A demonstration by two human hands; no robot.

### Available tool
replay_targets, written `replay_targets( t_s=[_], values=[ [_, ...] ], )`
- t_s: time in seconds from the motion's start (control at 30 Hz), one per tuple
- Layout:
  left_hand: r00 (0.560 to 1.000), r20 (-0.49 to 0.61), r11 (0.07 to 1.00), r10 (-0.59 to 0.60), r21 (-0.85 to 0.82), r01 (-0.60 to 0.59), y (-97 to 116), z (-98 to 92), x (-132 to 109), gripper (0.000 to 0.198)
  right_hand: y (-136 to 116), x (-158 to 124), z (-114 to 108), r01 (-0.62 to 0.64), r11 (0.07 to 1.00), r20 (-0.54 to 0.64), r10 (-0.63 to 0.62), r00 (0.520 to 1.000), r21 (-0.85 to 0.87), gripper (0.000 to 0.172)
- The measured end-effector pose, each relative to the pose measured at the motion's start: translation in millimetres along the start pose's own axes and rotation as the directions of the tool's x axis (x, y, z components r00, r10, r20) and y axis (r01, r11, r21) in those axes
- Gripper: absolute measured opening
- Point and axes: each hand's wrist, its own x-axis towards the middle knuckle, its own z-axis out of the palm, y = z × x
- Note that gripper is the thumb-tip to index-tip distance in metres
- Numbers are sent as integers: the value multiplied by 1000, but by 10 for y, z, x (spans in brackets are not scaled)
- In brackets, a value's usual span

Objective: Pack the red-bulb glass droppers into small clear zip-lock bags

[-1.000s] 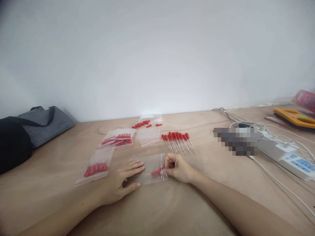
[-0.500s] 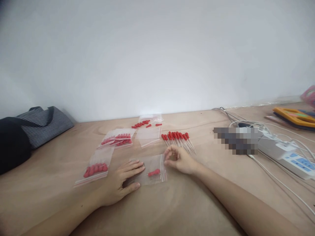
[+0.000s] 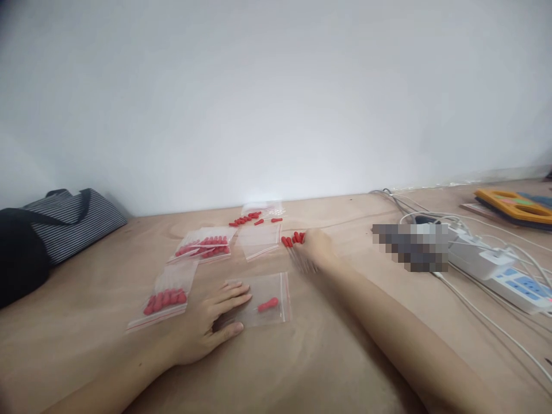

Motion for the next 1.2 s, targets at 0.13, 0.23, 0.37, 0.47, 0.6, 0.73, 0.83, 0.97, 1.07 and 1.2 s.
replay_targets(
  t_s=[0.13, 0.23, 0.37, 0.47, 0.6, 0.73, 0.83, 0.97, 1.07, 1.2],
  values=[
    [1000, -6, 1000, 11, 5, -11, -18, 11, -3, 43, -115, 111, 52, -67, 996, 20, 69, 997, -58, 19],
    [1000, -5, 1000, 12, 5, -12, -15, 11, -3, 43, -104, 157, 75, -73, 997, 26, 74, 997, -29, 17],
    [1000, 2, 1000, 7, -8, -7, -4, 4, -8, 43, -84, 152, -24, -48, 997, 24, 46, 999, 55, 17],
    [1000, -14, 1000, 12, -22, -13, -9, 7, -12, 42, -51, 61, -141, 14, 989, 5, -15, 1000, 146, 17],
    [999, -30, 999, 25, -26, -25, -26, 20, -11, 43, 81, -260, -120, 166, 747, -69, -159, 985, 644, 20],
    [1000, -5, 1000, 16, -11, -16, -30, 21, -10, 43, 251, -627, 95, 154, 422, -111, -125, 986, 894, 49],
    [1000, -3, 1000, 15, -12, -16, -29, 19, -9, 43, 306, -746, 218, 73, 377, -58, -49, 997, 923, 57],
    [1000, -10, 999, 25, -24, -25, -34, 21, -7, 43, 262, -744, 266, 6, 277, -11, 17, 1000, 961, 57],
    [1000, -7, 1000, 25, -19, -25, -37, 23, -4, 43, 208, -749, 276, -57, 171, 62, -23, 998, 984, 46],
    [1000, -3, 1000, 19, -3, -19, -30, 17, -2, 45, 148, -801, 296, -166, 123, 182, -133, 974, 978, 35]
  ],
)
